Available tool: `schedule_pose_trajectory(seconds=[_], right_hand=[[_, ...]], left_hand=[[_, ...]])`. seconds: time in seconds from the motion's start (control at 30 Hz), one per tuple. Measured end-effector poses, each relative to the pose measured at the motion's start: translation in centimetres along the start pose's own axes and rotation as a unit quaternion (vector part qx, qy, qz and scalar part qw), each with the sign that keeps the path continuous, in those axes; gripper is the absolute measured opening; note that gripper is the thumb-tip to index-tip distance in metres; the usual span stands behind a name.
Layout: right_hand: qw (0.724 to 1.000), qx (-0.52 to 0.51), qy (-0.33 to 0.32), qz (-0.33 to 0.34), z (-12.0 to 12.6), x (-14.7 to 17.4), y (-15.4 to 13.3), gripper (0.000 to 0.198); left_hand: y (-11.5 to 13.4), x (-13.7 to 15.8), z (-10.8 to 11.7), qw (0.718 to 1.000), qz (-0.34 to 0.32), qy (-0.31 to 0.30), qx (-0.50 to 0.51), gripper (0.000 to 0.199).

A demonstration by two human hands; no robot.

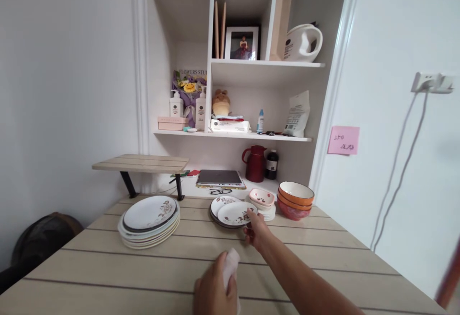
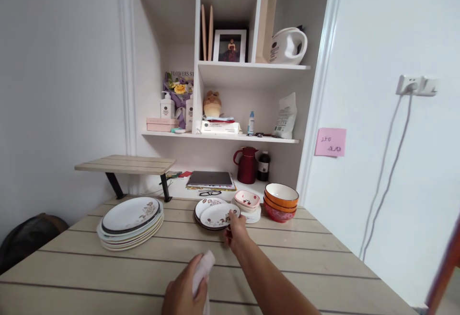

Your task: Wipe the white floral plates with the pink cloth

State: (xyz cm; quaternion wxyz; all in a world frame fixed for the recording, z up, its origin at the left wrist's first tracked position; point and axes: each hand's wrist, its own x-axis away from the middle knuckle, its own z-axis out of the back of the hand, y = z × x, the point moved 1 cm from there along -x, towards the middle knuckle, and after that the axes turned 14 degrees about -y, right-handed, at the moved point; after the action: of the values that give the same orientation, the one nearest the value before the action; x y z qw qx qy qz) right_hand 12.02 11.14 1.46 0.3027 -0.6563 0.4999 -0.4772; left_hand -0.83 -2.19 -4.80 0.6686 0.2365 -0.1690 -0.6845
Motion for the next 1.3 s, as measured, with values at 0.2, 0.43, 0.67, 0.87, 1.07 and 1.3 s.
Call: schedule_pose_trajectory(seconds=[0.2, 0.43, 0.67, 0.87, 1.07, 1.3], right_hand=[[1.0, 0.009, -0.018, -0.015, 0.8, -0.4, 0.8, 0.031], [0.995, -0.049, -0.086, 0.023, 1.8, -0.2, 1.5, 0.042], [0.98, -0.108, -0.132, 0.098, 4.2, 0.8, 2.0, 0.033], [0.977, -0.111, -0.138, 0.122, 3.7, 0.6, 2.5, 0.041], [0.973, -0.097, -0.159, 0.134, 3.7, 1.1, 2.4, 0.034], [0.959, 0.014, -0.235, 0.157, 3.2, 1.9, 3.0, 0.037]], left_hand=[[-0.2, -0.5, -1.0, 0.999, -0.029, -0.013, 0.001, 0.05], [1.5, -0.1, -1.1, 1.0, -0.009, -0.007, -0.015, 0.056], [2.3, 0.6, -0.1, 0.998, -0.015, -0.068, 0.001, 0.059], [2.9, 0.8, 0.1, 0.995, -0.008, -0.097, 0.0, 0.062], [3.6, 1.1, 0.7, 0.992, -0.008, -0.122, -0.01, 0.063], [3.6, 1.0, -0.6, 0.987, -0.018, -0.141, -0.068, 0.069]])
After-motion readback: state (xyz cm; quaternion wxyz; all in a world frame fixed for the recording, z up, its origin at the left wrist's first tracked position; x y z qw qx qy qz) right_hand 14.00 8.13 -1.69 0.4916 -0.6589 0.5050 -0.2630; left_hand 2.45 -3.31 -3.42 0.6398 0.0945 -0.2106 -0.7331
